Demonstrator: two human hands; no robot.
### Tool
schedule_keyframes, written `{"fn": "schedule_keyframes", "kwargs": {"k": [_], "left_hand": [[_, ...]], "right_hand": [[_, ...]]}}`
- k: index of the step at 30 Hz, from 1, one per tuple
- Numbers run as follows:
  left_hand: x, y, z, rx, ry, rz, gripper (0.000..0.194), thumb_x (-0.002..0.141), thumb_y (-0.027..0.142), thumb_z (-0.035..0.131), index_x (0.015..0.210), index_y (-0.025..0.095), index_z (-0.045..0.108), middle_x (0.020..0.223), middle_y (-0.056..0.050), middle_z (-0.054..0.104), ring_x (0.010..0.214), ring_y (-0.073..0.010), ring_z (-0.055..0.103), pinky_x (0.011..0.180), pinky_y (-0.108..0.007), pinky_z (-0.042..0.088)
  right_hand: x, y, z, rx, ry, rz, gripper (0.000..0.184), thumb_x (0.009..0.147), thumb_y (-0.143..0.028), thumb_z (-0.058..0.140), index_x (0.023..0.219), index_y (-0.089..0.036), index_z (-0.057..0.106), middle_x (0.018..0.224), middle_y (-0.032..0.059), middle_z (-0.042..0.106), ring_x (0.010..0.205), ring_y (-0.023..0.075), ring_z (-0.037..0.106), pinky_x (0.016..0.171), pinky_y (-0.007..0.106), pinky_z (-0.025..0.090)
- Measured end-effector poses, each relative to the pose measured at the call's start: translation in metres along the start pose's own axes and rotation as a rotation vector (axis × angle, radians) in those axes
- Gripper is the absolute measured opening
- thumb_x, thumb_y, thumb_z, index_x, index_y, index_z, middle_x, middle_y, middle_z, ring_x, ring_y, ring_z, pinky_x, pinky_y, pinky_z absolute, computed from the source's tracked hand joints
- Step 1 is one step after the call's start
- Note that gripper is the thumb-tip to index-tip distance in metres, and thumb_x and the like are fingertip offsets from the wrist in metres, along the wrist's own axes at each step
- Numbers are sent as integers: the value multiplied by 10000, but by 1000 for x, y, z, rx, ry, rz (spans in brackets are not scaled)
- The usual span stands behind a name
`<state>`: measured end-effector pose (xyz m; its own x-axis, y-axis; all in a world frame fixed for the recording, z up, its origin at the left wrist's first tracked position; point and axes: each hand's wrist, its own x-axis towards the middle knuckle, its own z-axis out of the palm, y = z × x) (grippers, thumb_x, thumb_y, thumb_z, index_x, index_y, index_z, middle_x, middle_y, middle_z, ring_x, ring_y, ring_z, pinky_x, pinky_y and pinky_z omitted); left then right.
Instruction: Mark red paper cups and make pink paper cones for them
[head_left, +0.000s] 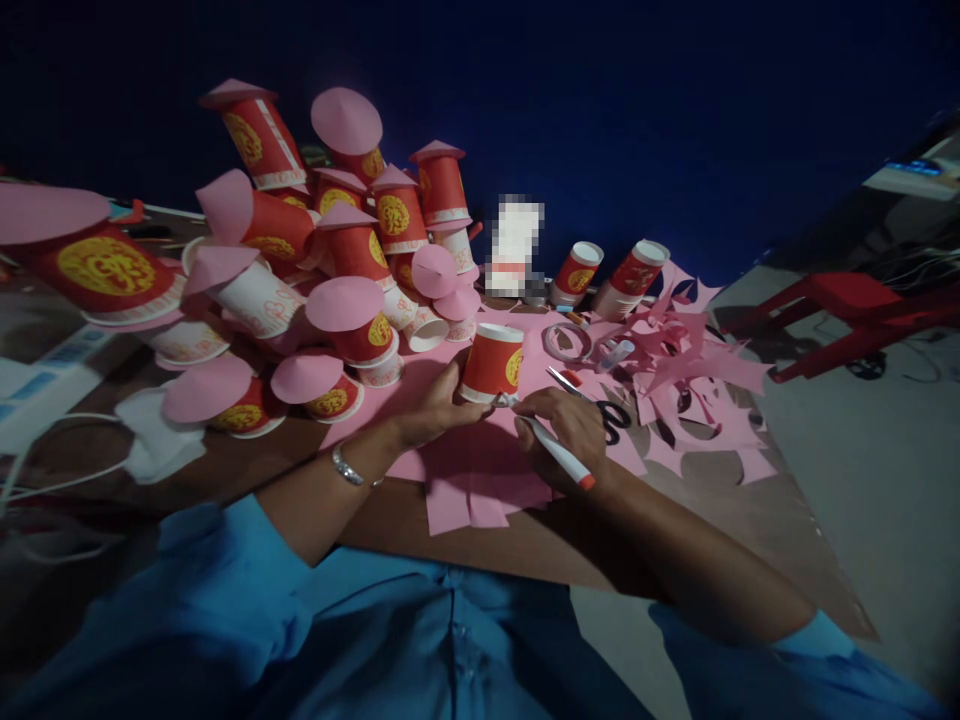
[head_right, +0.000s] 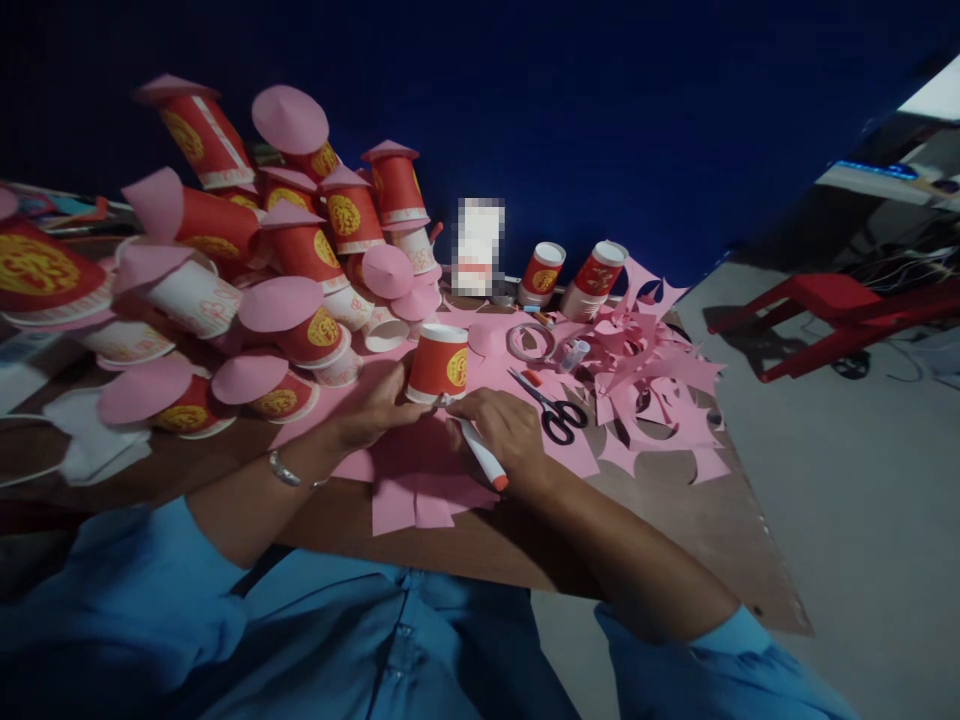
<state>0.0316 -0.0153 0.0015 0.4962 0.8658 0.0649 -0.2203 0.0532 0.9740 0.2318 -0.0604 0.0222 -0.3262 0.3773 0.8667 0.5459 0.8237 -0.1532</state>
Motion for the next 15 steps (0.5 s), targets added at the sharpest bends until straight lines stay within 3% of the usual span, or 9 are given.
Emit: {"fn": "schedule_keyframes", "kwargs": {"k": [7,15], "left_hand": [[0,1,-1,-5,-1,5,815,692,375,884,1380,199,484,1221,-107,656,1064,-270,633,903,-409,519],[0,-2,-1,12,6,2,814,696,379,871,1393,214,483,1227,-109,659,1152,-311,615,968,-444,502]], "right_hand": [[0,-1,-2,38,1,-10,126,966,-140,608,1073,-204,625,789,32,748,665,159,711,623,273,556],[-3,0,1,31,7,-14,141,948,-119,610,1060,-201,630,785,37,745,660,165,708,615,277,559]]}}
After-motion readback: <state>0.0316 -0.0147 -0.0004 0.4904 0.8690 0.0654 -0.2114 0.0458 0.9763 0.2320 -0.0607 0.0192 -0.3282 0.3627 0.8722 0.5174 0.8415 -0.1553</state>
